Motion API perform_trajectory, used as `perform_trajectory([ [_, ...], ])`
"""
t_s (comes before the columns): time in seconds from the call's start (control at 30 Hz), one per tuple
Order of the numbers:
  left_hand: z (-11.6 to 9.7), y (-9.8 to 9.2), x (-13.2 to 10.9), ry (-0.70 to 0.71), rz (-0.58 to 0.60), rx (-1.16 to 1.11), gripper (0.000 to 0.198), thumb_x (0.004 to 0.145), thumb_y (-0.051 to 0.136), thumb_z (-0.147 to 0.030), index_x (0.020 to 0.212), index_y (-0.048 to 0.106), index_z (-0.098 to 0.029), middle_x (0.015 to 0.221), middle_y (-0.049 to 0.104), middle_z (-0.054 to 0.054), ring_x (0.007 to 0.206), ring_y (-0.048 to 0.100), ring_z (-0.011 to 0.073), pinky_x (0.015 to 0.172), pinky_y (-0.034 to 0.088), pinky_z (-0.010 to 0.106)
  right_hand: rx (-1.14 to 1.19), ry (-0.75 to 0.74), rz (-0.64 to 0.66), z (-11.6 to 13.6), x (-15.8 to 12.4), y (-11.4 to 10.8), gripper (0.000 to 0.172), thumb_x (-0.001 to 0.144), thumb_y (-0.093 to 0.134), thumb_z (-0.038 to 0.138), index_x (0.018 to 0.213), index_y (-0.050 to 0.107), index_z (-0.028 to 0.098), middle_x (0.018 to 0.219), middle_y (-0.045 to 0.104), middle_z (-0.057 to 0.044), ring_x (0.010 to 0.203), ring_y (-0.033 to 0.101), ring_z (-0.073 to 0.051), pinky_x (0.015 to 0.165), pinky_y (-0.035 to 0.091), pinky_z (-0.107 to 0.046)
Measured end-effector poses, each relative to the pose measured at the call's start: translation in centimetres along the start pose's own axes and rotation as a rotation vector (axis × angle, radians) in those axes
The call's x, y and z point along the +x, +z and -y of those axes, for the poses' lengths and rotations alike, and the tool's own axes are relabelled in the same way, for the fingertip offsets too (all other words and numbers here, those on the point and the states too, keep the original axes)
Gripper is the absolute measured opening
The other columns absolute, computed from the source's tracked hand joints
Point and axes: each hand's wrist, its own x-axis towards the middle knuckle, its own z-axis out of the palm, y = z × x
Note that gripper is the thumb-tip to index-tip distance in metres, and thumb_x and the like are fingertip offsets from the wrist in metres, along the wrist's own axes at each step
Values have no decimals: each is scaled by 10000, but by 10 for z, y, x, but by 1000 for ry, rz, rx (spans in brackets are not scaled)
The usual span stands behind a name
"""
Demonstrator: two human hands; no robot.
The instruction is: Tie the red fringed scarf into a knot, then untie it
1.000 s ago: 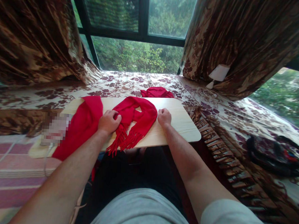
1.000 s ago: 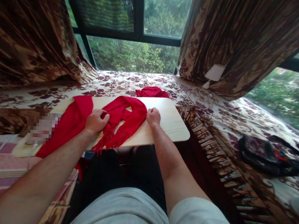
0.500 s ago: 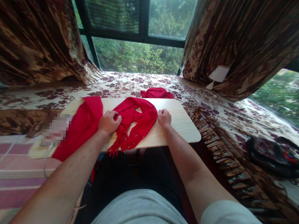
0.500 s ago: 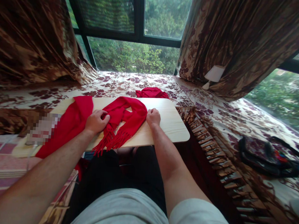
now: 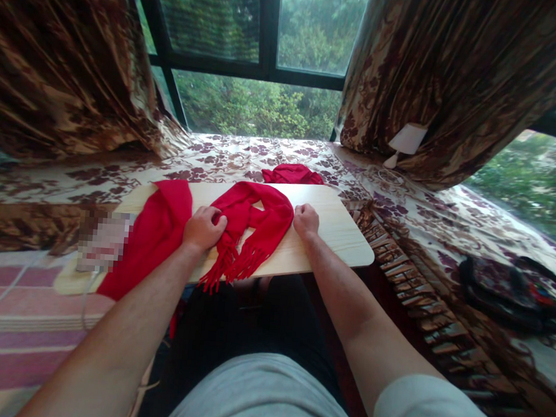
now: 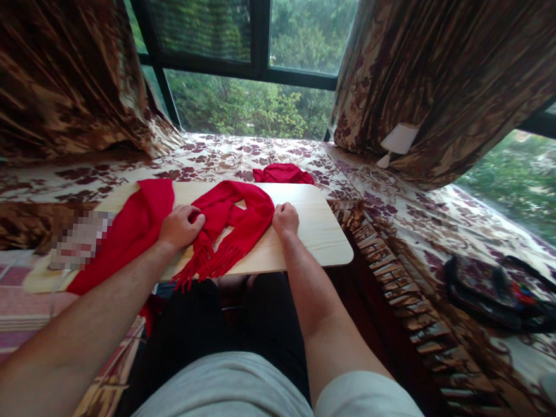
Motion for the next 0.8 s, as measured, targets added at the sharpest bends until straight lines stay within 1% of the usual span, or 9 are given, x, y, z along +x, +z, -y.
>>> perform_trajectory([
  [0.27, 1, 1, 0, 12, -14, -7, 287, 879, 517, -397, 1014, 683, -206, 1076, 669, 108, 1032, 623, 276, 931, 495, 387, -26, -10, 0, 0, -1, 1, 325, 963, 429, 341, 791, 660, 193, 882, 716, -96, 796, 595, -195, 711, 385, -285],
  [0.4, 0, 2, -1, 8, -21, -6, 292, 883, 520, -399, 1030, 683, -207, 1092, 664, 108, 1042, 622, 276, 934, 493, 388, -39, -2, 112, 9, 2, -3, 458, 926, 458, 562, 766, 695, 205, 863, 727, -109, 807, 629, -210, 704, 407, -293],
  [0.47, 0, 2, -1, 3, -13, -1, 293, 887, 520, -403, 1038, 683, -213, 1104, 661, 104, 1045, 622, 274, 934, 493, 384, -50, 14, 190, 14, 7, -4, 494, 888, 476, 622, 754, 702, 203, 837, 722, -109, 805, 641, -223, 700, 414, -302],
  [0.53, -1, 1, -1, -2, -4, 4, 289, 887, 522, -401, 1041, 683, -217, 1107, 658, 100, 1043, 623, 270, 929, 494, 377, -55, 34, 278, 18, 15, -4, 411, 844, 551, 557, 727, 693, 188, 795, 709, -106, 777, 645, -234, 677, 417, -308],
  [0.6, -2, 1, -1, -10, 1, 6, 282, 886, 526, -396, 1041, 683, -219, 1109, 655, 98, 1035, 625, 268, 918, 498, 372, -51, 52, 342, 22, 25, -3, 225, 766, 639, 383, 696, 673, 172, 755, 694, -99, 737, 640, -235, 645, 416, -305],
  [0.63, -3, 1, -2, -14, 2, 7, 281, 885, 529, -396, 1042, 681, -219, 1109, 654, 98, 1031, 626, 268, 911, 500, 371, -45, 55, 345, 24, 29, -2, 130, 721, 654, 294, 690, 663, 168, 744, 688, -94, 724, 636, -232, 635, 417, -303],
  [0.67, -3, 1, -2, -19, 3, 8, 283, 882, 535, -399, 1044, 680, -218, 1111, 653, 98, 1029, 627, 269, 906, 502, 372, -33, 55, 320, 27, 33, -2, 63, 686, 649, 228, 699, 655, 167, 743, 684, -87, 721, 630, -228, 635, 421, -300],
  [0.7, -4, 0, -2, -22, 6, 10, 288, 879, 541, -406, 1047, 677, -216, 1115, 652, 98, 1030, 626, 270, 905, 503, 373, -12, 47, 273, 31, 37, -1, 54, 670, 636, 190, 717, 649, 169, 748, 680, -77, 726, 624, -222, 644, 430, -299],
  [0.8, -5, -1, -2, -17, 24, 16, 315, 874, 550, -433, 1063, 666, -210, 1134, 646, 95, 1044, 622, 270, 911, 501, 375, 172, -21, 124, 46, 45, -1, 98, 707, 592, 204, 800, 620, 190, 772, 661, -29, 749, 601, -191, 699, 464, -292],
])
